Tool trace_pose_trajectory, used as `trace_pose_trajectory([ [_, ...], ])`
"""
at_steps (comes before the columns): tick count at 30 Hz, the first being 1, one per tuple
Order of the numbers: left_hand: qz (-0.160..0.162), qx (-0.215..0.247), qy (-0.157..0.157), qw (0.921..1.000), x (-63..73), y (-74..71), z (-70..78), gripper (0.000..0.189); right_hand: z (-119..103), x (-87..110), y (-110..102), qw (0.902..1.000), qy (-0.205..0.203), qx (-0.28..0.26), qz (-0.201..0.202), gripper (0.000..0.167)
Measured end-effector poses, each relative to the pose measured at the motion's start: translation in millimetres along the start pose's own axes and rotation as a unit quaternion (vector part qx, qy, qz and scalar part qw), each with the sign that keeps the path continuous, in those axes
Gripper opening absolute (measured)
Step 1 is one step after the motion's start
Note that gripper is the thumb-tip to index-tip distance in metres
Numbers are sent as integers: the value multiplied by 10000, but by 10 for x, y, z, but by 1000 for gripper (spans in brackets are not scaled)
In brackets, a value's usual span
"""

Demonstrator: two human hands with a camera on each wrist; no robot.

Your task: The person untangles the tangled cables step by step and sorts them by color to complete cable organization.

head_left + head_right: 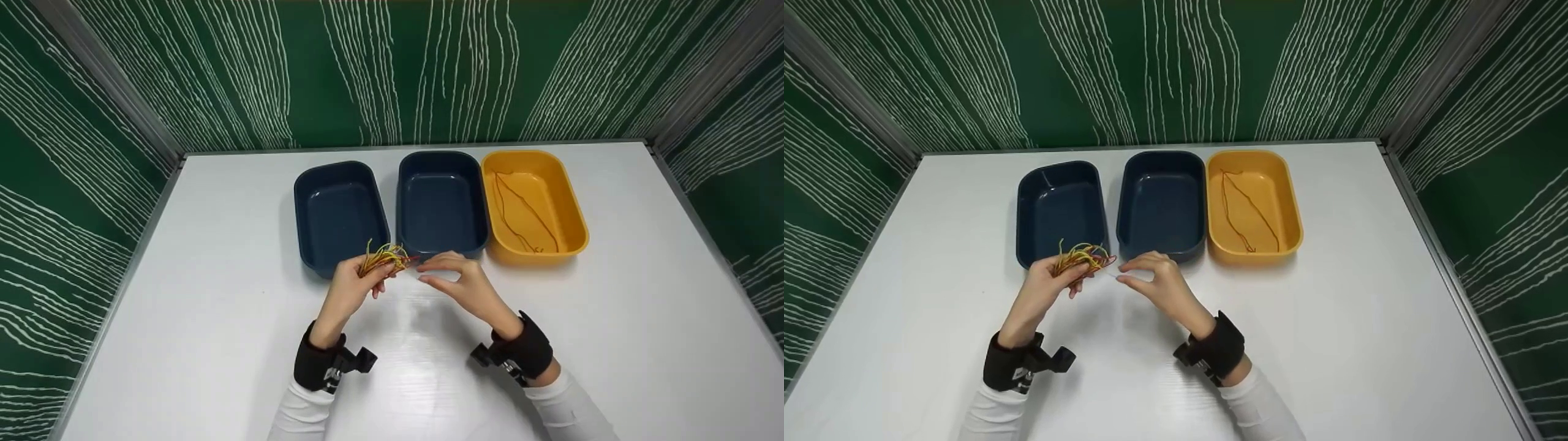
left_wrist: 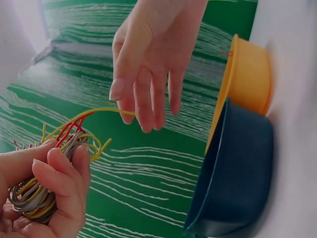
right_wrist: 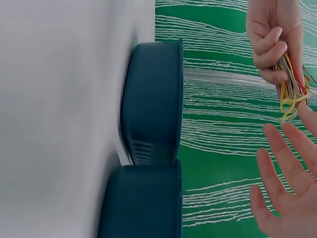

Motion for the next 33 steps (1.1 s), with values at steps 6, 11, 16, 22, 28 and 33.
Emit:
trace_pose_trajectory([
  [6, 40, 0, -83, 10000, 10, 3, 10, 16, 160, 25, 120, 9998, -113, -141, 9, 15],
  [11, 92, -44, -208, 9997, 4, 6, -27, 17, 313, 50, 197, 9997, -52, -227, 74, 14],
  [16, 85, -46, -235, 9997, 5, 19, -34, 17, 319, 69, 208, 9992, -126, -305, 218, 13],
  [22, 137, -103, -203, 9996, 9, 5, -22, 18, 281, 89, 138, 9975, -131, -543, 439, 8],
  [28, 225, -63, -222, 9995, 7, -26, -24, 19, 113, 78, 4, 9966, -5, -582, 584, 6],
  [33, 210, -218, -270, 9992, 10, -27, -26, 19, 151, 83, -115, 9948, -263, -508, 846, 7],
])
Point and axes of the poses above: each hand's wrist, its own x-axis away from the middle knuckle, its own y-axis out of the palm, z = x × y, the point moved 10 cm from there along -x, towards the middle knuckle, and after that the axes turned 4 degrees about -z, right-handed, at the moved point
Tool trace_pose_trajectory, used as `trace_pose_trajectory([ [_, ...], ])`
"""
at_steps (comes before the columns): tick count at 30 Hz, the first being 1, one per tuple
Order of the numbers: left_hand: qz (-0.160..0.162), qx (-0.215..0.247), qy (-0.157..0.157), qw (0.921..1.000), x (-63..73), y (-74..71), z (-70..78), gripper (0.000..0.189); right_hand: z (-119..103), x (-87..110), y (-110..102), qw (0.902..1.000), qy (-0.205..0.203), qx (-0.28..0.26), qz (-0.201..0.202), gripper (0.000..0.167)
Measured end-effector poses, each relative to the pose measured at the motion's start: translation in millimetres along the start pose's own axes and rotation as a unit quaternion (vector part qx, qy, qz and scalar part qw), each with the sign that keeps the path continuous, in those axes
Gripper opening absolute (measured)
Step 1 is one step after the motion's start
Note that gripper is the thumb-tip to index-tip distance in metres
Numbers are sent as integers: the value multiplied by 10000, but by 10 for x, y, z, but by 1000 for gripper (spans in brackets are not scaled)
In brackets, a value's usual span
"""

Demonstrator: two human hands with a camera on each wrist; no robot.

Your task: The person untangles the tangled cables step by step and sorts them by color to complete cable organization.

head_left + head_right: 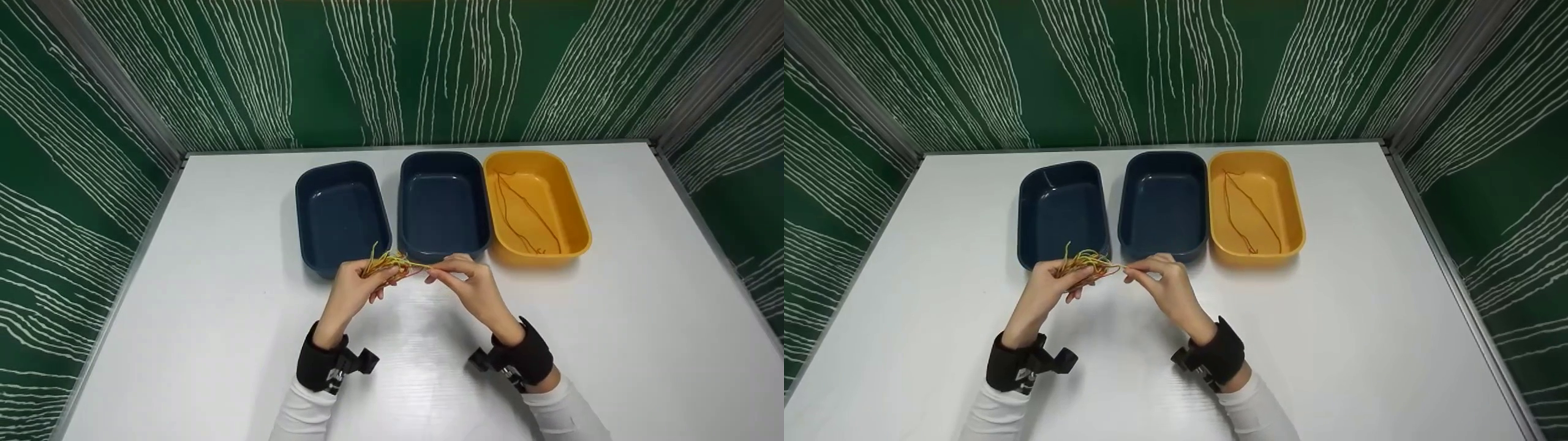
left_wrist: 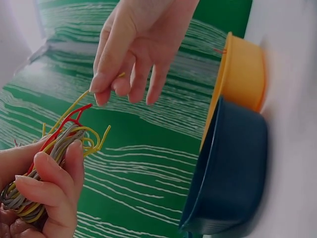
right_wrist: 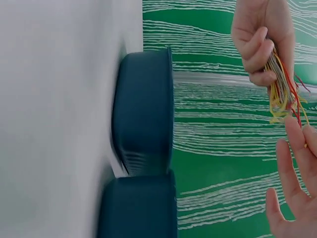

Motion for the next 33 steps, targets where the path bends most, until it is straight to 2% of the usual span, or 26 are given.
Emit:
trace_pose_trajectory([
  [5, -96, -172, -140, 9997, 9, 24, -15, 19, 74, -2, -142, 9993, -242, 138, 259, 9],
  [9, -277, -214, -198, 9992, 9, 65, -34, 18, -81, -39, -198, 9989, -293, 221, 304, 10],
  [12, -396, -209, -219, 9988, -24, 86, -120, 17, -200, -62, -233, 9983, -369, 271, 360, 10],
  [16, -528, -143, -235, 9982, -74, 112, -261, 20, -232, -80, -283, 9979, -393, 228, 464, 7],
  [18, -567, -129, -217, 9981, -83, 121, -285, 21, -234, -87, -318, 9977, -356, 231, 533, 6],
  [25, -645, -208, -45, 9977, -78, 122, -258, 20, -230, -98, -400, 9969, -368, 322, 609, 6],
  [33, -670, -301, 85, 9973, -85, 91, -233, 19, -176, -110, -469, 9974, -368, 125, 604, 5],
])
Point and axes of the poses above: each hand's wrist, its own x-axis away from the middle knuckle, its own y-axis out of the palm, z = x × y, the point moved 10 cm from there along -x, towards the middle knuckle, and after that the axes turned 4 degrees about -z, right-handed, at the moved point
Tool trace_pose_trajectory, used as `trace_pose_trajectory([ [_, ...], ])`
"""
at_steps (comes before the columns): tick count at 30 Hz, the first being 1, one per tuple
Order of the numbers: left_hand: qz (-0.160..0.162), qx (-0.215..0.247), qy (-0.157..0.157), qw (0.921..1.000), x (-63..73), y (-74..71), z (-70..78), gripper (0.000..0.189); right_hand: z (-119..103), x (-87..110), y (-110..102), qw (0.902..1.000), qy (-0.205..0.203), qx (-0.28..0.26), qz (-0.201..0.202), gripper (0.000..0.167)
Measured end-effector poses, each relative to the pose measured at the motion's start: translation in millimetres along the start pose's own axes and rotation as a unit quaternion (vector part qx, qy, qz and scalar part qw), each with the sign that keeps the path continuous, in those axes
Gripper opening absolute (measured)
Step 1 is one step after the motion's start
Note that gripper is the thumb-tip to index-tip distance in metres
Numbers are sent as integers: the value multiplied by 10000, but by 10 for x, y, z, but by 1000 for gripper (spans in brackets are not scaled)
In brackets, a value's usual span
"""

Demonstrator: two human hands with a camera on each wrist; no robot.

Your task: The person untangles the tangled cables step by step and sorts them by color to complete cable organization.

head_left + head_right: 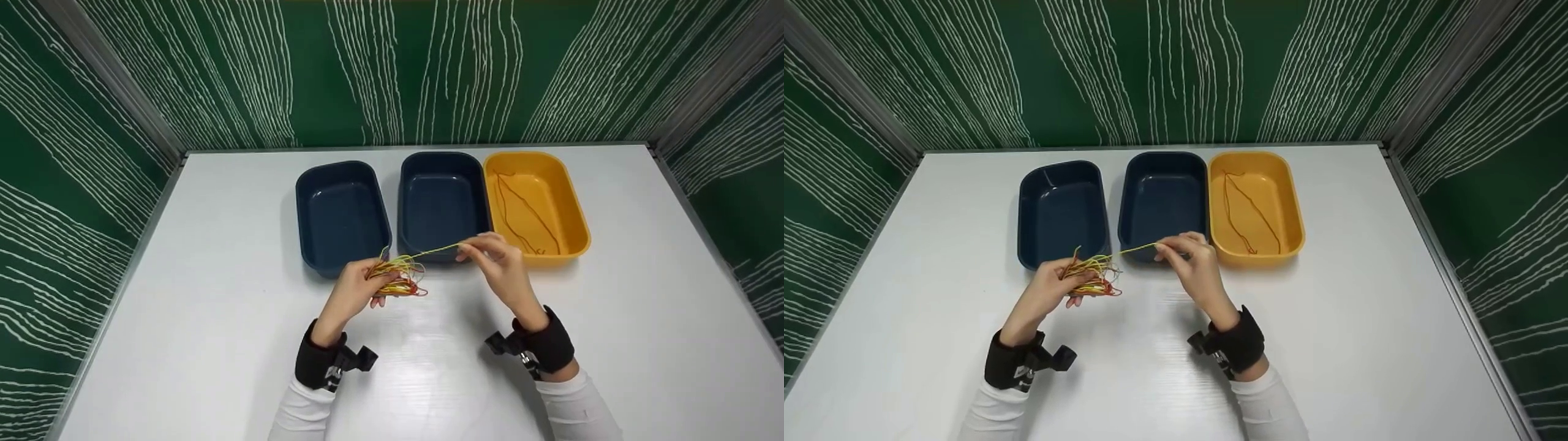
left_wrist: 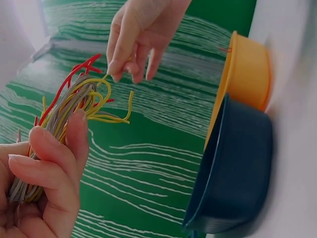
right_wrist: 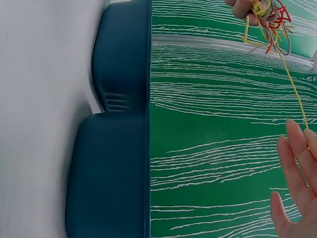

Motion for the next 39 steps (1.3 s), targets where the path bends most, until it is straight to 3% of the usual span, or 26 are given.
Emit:
trace_pose_trajectory([
  [6, 100, 103, -146, 9998, -5, -62, -7, 13, 49, 0, -87, 9999, 22, -148, 42, 6],
  [13, -25, 162, -82, 9998, 77, -30, 244, 12, 83, -9, -188, 9998, 88, 39, 156, 6],
  [20, 33, 173, -127, 9998, 90, -56, 260, 12, 100, -8, -297, 9983, 223, 473, 273, 6],
  [25, -8, 208, -113, 9997, 92, -59, 272, 13, 180, -4, -338, 9986, 337, 320, 266, 7],
  [32, 280, 621, -96, 9976, 63, -181, 70, 17, 502, 86, -580, 9960, 683, -94, 571, 9],
  [39, 431, 596, -78, 9973, 32, -241, -39, 18, 506, 120, -734, 9950, 693, 49, 711, 8],
])
Point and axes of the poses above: each hand's wrist, its own x-axis away from the middle knuckle, its own y-axis out of the palm, z = x × y, the point moved 10 cm from there along -x, towards the middle knuckle, and after that the axes turned 4 degrees about -z, right-handed, at the moved point
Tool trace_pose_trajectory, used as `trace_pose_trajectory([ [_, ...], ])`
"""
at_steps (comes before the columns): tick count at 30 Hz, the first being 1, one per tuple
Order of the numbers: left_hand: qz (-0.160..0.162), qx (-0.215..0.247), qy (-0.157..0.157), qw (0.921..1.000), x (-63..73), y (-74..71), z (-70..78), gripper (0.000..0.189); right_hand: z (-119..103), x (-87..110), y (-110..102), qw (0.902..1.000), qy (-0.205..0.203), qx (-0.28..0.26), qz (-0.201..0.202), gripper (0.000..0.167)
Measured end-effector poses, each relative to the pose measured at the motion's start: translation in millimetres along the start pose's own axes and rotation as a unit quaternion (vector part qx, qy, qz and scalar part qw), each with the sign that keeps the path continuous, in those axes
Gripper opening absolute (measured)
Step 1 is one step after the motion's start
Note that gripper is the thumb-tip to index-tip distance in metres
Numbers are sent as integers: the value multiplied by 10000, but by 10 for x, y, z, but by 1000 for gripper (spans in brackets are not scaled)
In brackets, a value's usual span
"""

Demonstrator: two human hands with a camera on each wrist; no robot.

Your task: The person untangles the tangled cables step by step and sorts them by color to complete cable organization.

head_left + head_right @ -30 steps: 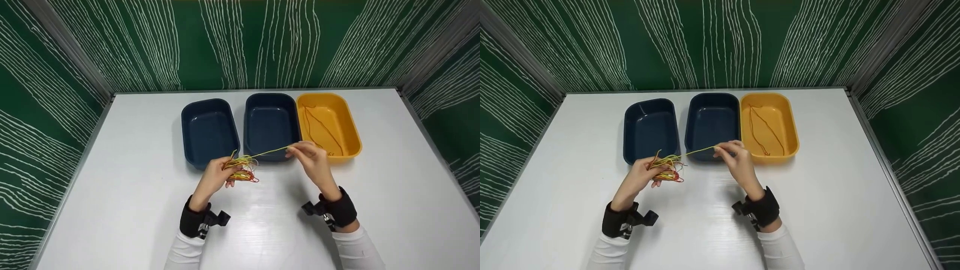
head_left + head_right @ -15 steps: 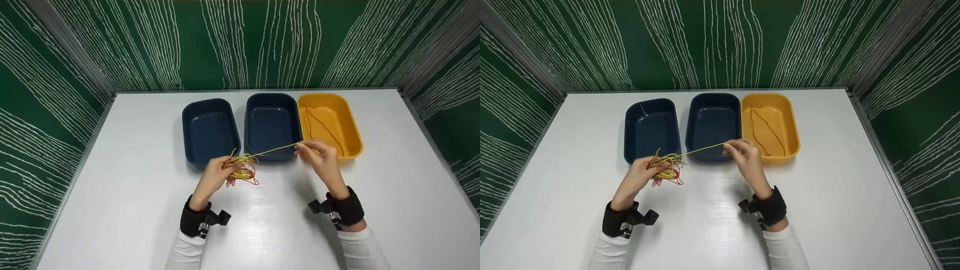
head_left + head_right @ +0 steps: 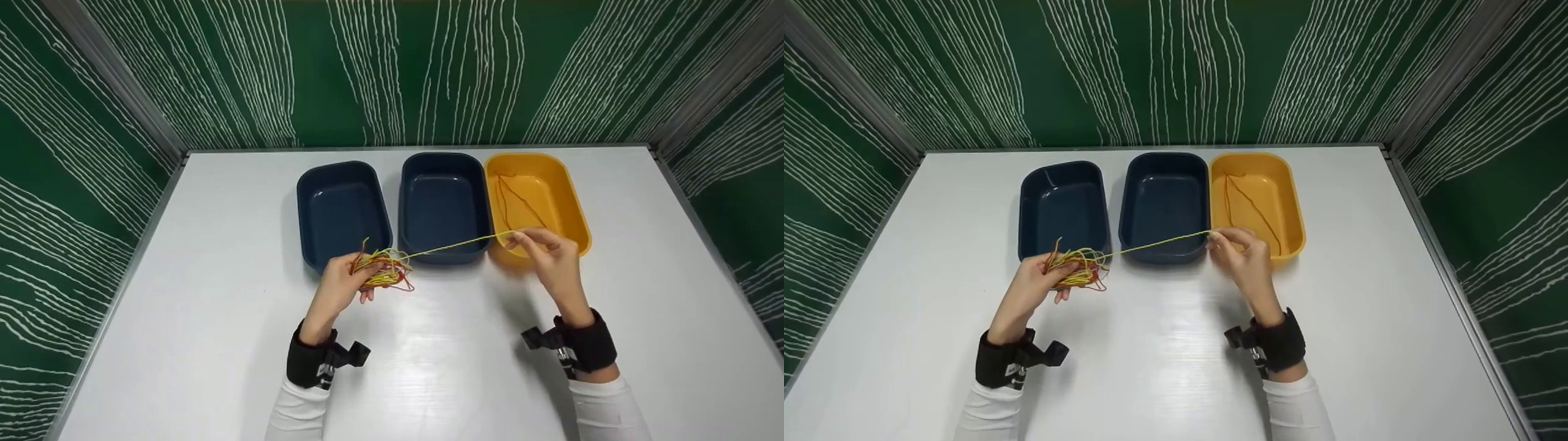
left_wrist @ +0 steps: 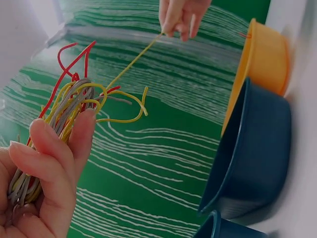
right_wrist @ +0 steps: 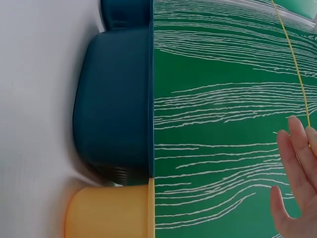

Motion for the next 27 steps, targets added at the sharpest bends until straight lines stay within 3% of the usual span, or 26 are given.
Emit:
trace_pose_trajectory([
  [3, 58, -115, 14, 9999, 6, -44, 10, 21, 45, -4, -80, 10000, 17, -60, 66, 9],
  [9, 398, -100, -157, 9990, 43, -188, -16, 19, -92, 14, -258, 9994, -60, -24, 344, 8],
  [15, 264, -171, -10, 9995, 25, -165, 24, 19, -68, -10, -362, 9987, 76, -67, 508, 10],
  [19, 339, -236, 90, 9991, 56, -254, 46, 20, 9, -20, -555, 9964, 226, -303, 753, 13],
  [25, 1246, -254, -98, 9918, 193, -660, 4, 19, 58, 48, -969, 9883, 571, -259, 1388, 18],
  [27, 1391, -250, -157, 9898, 214, -744, -13, 20, 36, 63, -1024, 9876, 594, -252, 1430, 19],
])
Point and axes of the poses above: each hand's wrist, its own x-axis away from the middle knuckle, its own y-axis out of the palm, z = x × y, the point moved 10 cm from there along -x, towards the middle knuckle, and after that the axes turned 4 degrees about -z, right-handed, at the moved point
